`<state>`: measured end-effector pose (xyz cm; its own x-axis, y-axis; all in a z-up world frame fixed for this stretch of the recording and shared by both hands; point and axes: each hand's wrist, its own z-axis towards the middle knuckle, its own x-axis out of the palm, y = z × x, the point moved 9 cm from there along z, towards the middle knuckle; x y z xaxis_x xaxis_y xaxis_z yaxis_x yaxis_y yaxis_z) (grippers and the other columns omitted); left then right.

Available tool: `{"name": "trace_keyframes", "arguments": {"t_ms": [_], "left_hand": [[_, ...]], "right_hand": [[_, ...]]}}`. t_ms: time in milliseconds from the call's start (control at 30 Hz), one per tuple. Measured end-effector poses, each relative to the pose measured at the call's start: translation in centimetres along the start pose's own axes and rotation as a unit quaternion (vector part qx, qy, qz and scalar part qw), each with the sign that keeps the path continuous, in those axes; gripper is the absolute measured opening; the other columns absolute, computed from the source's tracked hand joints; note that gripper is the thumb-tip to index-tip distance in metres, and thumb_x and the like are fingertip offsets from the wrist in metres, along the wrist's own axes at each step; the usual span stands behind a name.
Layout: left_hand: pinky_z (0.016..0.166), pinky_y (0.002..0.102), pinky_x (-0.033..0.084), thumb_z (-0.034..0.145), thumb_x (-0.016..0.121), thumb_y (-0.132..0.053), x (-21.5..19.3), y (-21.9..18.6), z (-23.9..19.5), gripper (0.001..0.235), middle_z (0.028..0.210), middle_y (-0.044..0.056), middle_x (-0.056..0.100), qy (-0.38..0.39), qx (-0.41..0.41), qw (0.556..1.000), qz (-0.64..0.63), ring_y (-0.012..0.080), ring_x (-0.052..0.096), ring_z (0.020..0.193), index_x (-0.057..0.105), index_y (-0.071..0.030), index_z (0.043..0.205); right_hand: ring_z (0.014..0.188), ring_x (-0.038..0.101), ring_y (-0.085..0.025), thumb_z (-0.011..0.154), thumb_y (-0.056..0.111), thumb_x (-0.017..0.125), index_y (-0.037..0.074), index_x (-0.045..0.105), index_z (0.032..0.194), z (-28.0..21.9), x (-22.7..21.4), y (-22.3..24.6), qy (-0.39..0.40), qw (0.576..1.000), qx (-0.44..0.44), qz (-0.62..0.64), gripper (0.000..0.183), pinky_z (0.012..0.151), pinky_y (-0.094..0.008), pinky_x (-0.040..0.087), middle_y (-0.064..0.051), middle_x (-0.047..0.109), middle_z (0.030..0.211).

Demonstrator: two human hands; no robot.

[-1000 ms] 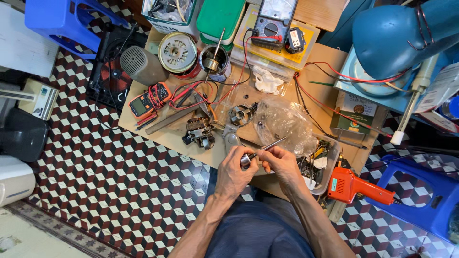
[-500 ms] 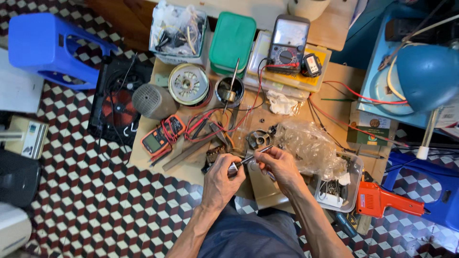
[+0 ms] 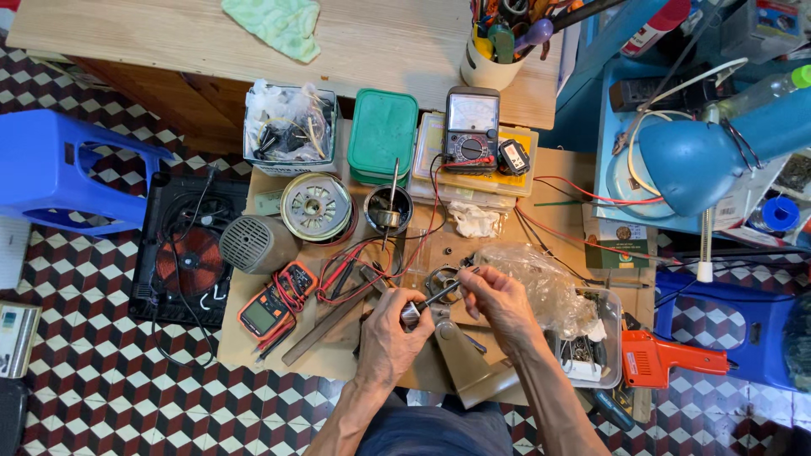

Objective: The person cleans small electrical parts with a cloth, uses a flashlight to inspect them, and manipulates a cylindrical component with a screwdriver. They handle various tools and parts on a cluttered workbench.

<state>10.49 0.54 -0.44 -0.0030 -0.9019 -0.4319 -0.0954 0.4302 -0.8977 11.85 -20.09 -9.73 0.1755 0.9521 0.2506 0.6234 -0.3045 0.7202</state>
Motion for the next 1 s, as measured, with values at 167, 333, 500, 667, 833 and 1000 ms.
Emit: {"name": "trace_keyframes", "arguments": {"t_ms": [167, 333, 500, 667, 833, 1000], "left_hand": [[0.066, 0.038, 0.056, 0.082, 0.077, -0.012, -0.5, 1.1, -0.4, 0.022, 0.092, 0.01, 0.067, -0.005, 0.009, 1.0, 0.022, 0.0274, 0.071, 0.076, 0.066, -0.008, 0.1], [0.067, 0.038, 0.057, 0.08, 0.077, -0.014, -1.6, 4.2, -2.3, 0.023, 0.09, 0.01, 0.068, -0.012, -0.07, 0.997, 0.025, 0.0275, 0.072, 0.076, 0.067, -0.008, 0.1], [0.067, 0.037, 0.057, 0.077, 0.078, -0.014, -1.9, 8.5, -5.5, 0.024, 0.089, 0.009, 0.069, -0.025, -0.164, 0.986, 0.011, 0.0261, 0.073, 0.074, 0.068, -0.009, 0.098], [0.066, 0.036, 0.059, 0.071, 0.081, -0.015, -1.7, 12.4, -7.9, 0.028, 0.089, 0.006, 0.07, -0.065, -0.193, 0.979, 0.011, 0.023, 0.074, 0.076, 0.069, -0.012, 0.096], [0.065, 0.031, 0.061, 0.068, 0.081, -0.012, -2.0, 14.5, -8.9, 0.024, 0.086, 0.002, 0.072, -0.103, -0.2, 0.974, -0.013, 0.017, 0.078, 0.076, 0.071, -0.013, 0.09], [0.06, 0.032, 0.059, 0.07, 0.081, -0.014, -2.8, 15.3, -8.3, 0.03, 0.086, 0.003, 0.07, -0.055, -0.306, 0.95, -0.029, 0.0184, 0.075, 0.068, 0.072, -0.016, 0.099]], "right_hand": [[0.062, 0.056, -0.007, 0.091, 0.017, 0.076, 0.0, 0.072, 0.101, 1.2, -3.2, 3.6, -0.041, 0.998, -0.055, -0.015, 0.021, 0.056, -0.022, 0.043, -0.002, 0.066, 0.078], [0.077, 0.063, -0.011, 0.093, 0.023, 0.07, 0.001, 0.073, 0.117, 4.3, -1.2, 8.0, -0.07, 0.96, -0.18, -0.203, 0.033, 0.072, -0.026, 0.051, -0.002, 0.071, 0.089], [0.084, 0.066, -0.023, 0.097, 0.022, 0.068, 0.005, 0.073, 0.119, 11.6, 7.1, 11.8, -0.057, 0.824, -0.346, -0.445, 0.028, 0.077, -0.035, 0.053, -0.012, 0.068, 0.097], [0.088, 0.068, -0.033, 0.094, 0.014, 0.068, 0.002, 0.071, 0.112, 19.5, 13.9, 12.4, 0.017, 0.731, -0.442, -0.521, 0.022, 0.078, -0.042, 0.055, -0.018, 0.066, 0.101], [0.091, 0.067, -0.037, 0.089, 0.013, 0.073, 0.002, 0.07, 0.107, 23.6, 16.2, 11.2, 0.047, 0.672, -0.458, -0.58, 0.022, 0.078, -0.046, 0.054, -0.017, 0.067, 0.102], [0.087, 0.068, -0.034, 0.087, 0.013, 0.075, 0.003, 0.07, 0.112, 24.8, 16.7, 11.2, 0.04, 0.694, -0.399, -0.598, 0.028, 0.079, -0.045, 0.055, -0.018, 0.066, 0.101]]}}
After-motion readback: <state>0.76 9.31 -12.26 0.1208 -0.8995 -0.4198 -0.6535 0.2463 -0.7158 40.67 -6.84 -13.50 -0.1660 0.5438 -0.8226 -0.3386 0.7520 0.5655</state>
